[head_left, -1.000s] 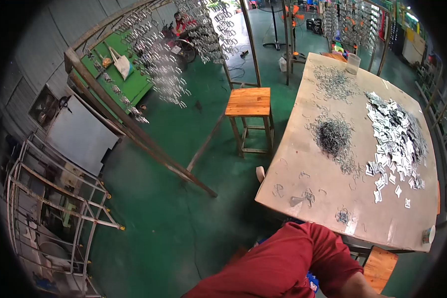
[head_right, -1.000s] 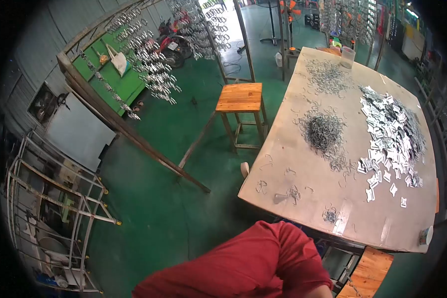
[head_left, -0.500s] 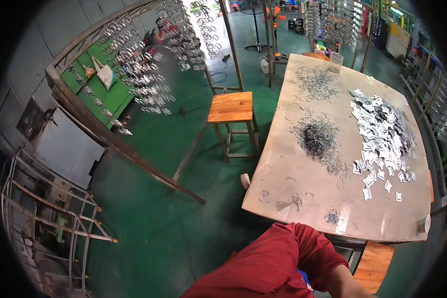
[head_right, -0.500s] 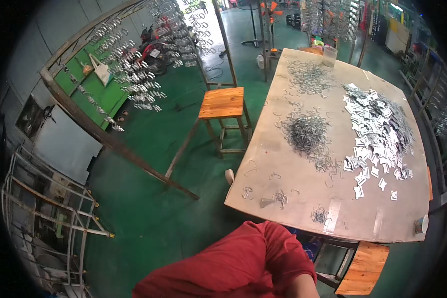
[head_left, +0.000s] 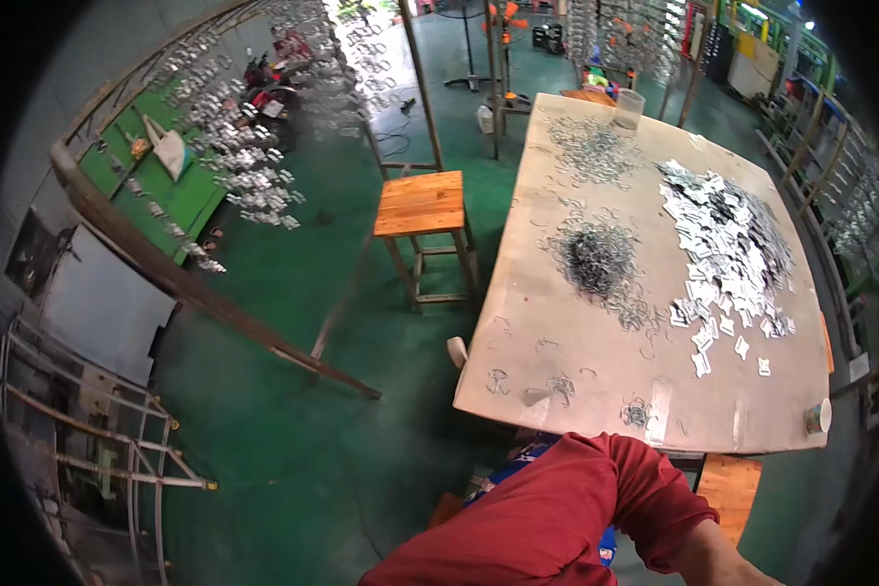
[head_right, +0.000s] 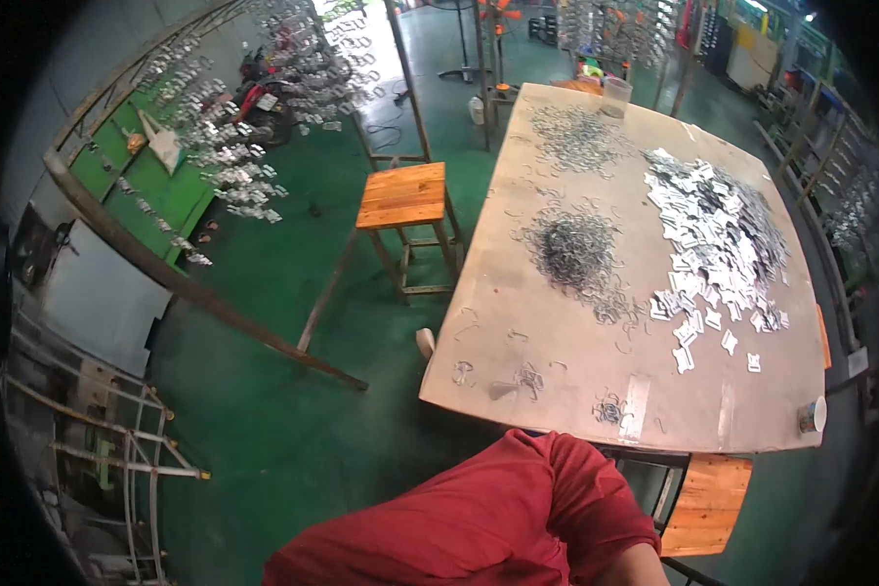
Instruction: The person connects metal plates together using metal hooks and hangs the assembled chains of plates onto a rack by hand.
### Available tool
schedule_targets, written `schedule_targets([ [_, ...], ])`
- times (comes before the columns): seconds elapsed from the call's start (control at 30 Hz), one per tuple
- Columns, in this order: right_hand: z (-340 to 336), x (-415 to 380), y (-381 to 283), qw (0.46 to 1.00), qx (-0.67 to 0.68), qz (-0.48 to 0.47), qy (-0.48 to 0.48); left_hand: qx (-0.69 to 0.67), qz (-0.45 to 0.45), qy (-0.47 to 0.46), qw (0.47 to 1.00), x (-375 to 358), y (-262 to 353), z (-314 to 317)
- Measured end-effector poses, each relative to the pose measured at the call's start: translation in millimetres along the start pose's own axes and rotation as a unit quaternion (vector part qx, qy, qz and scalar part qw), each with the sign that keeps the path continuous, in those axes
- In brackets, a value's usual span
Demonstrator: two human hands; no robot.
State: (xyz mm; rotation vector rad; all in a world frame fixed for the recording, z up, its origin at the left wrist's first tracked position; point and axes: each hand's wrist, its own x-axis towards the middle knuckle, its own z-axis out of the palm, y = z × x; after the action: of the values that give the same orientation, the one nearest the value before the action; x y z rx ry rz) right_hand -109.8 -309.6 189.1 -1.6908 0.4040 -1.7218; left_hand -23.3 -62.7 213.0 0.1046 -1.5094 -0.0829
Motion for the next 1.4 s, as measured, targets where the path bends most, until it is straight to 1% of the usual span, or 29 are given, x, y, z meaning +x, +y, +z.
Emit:
schedule_targets([
  [0.07,-26.7,17.6,-3.1,1.000,-0.016,-0.018,0.012,-0.026,0.013,-0.004,1.000,2.0,-0.3,4.4],
  [0.1,-50.3,27.1,-2.7,0.999,-0.028,-0.024,0.022,-0.046,0.020,-0.006,0.999,0.7,-2.7,7.2],
  [0.13,-83.8,40.0,-8.7,0.998,-0.043,-0.033,0.033,-0.083,0.035,-0.007,0.996,2.3,-4.8,13.8],
  [0.2,-176.4,57.0,-44.6,0.992,-0.080,-0.068,0.073,-0.189,0.090,0.005,0.978,0.5,-20.6,41.9],
  [0.23,-214.7,58.8,-67.5,0.990,-0.083,-0.082,0.085,-0.234,0.104,0.025,0.966,-1.1,-18.6,53.0],
  [0.27,-249.6,54.8,-99.7,0.986,-0.083,-0.105,0.099,-0.276,0.085,0.058,0.955,-1.6,-6.7,68.2],
  [0.3,-269.6,47.5,-124.5,0.984,-0.074,-0.121,0.106,-0.283,-0.036,0.092,0.954,-4.2,23.2,57.2],
  [0.33,-281.0,33.7,-148.7,0.982,-0.070,-0.139,0.111,-0.298,-0.156,0.126,0.933,-5.6,52.3,47.6],
  [0.37,-283.2,16.9,-170.2,0.978,-0.071,-0.159,0.115,-0.316,-0.198,0.150,0.916,1.8,76.9,40.3],
  [0.4,-281.1,4.4,-183.4,0.976,-0.077,-0.173,0.108,-0.333,-0.200,0.118,0.914,0.4,78.0,36.9],
  [0.43,-256.5,-4.0,-187.3,0.969,-0.092,-0.186,0.133,-0.346,-0.148,0.064,0.924,-5.6,63.1,37.2],
  [0.47,-231.5,-19.1,-198.1,0.971,-0.090,-0.189,0.116,-0.358,-0.085,0.025,0.929,-12.7,52.3,39.9],
  [0.5,-219.4,-22.6,-202.0,0.974,-0.052,-0.206,0.078,-0.384,-0.051,0.000,0.922,-20.0,43.4,45.6],
  [0.57,-215.2,-17.9,-210.6,0.971,-0.060,-0.207,0.103,-0.438,-0.016,0.000,0.899,-20.5,33.3,56.7],
  [0.67,-210.6,-22.8,-216.7,0.968,-0.030,-0.209,0.136,-0.420,-0.161,0.013,0.893,7.5,57.9,53.8],
  [0.73,-223.5,-26.0,-224.8,0.960,-0.055,-0.225,0.155,-0.348,-0.194,0.150,0.905,33.1,90.7,95.7],
  [0.8,-231.6,-21.2,-233.2,0.957,-0.088,-0.224,0.162,-0.377,-0.207,0.202,0.880,38.0,96.7,104.8],
  [0.87,-248.2,-16.5,-237.6,0.955,-0.114,-0.213,0.173,-0.498,-0.196,0.142,0.833,35.1,86.8,101.0],
  [0.9,-257.4,-11.7,-239.5,0.958,-0.113,-0.202,0.171,-0.552,-0.192,0.103,0.805,32.4,80.1,97.4],
  [0.93,-258.9,-8.4,-241.4,0.958,-0.104,-0.187,0.192,-0.609,-0.188,0.057,0.768,30.0,72.4,95.2],
  [1.0,-269.4,-0.9,-244.1,0.954,-0.126,-0.183,0.200,-0.635,-0.180,-0.002,0.751,25.5,51.6,92.2],
  [1.07,-280.6,7.3,-247.1,0.954,-0.111,-0.160,0.229,-0.563,-0.190,-0.006,0.804,13.8,23.4,65.4],
  [1.1,-295.6,13.1,-248.1,0.952,-0.140,-0.156,0.224,-0.524,-0.197,-0.007,0.829,6.1,6.0,48.6],
  [1.17,-298.3,20.4,-253.6,0.947,-0.115,-0.141,0.266,-0.475,-0.293,0.063,0.827,-23.4,-31.8,16.8],
  [1.2,-300.3,24.2,-257.0,0.940,-0.114,-0.142,0.288,-0.346,-0.369,0.106,0.856,-47.3,-51.6,3.5],
  [1.27,-321.6,33.2,-261.1,0.946,-0.078,-0.146,0.279,-0.303,-0.528,0.162,0.777,-107.8,-95.5,-30.3],
  [1.33,-338.0,38.0,-267.2,0.949,-0.061,-0.159,0.267,-0.250,-0.628,0.152,0.721,-182.8,-134.7,-59.0],
  [1.4,-352.6,43.2,-275.2,0.946,-0.103,-0.154,0.265,-0.126,-0.730,0.165,0.651,-246.9,-149.6,-72.2],
])
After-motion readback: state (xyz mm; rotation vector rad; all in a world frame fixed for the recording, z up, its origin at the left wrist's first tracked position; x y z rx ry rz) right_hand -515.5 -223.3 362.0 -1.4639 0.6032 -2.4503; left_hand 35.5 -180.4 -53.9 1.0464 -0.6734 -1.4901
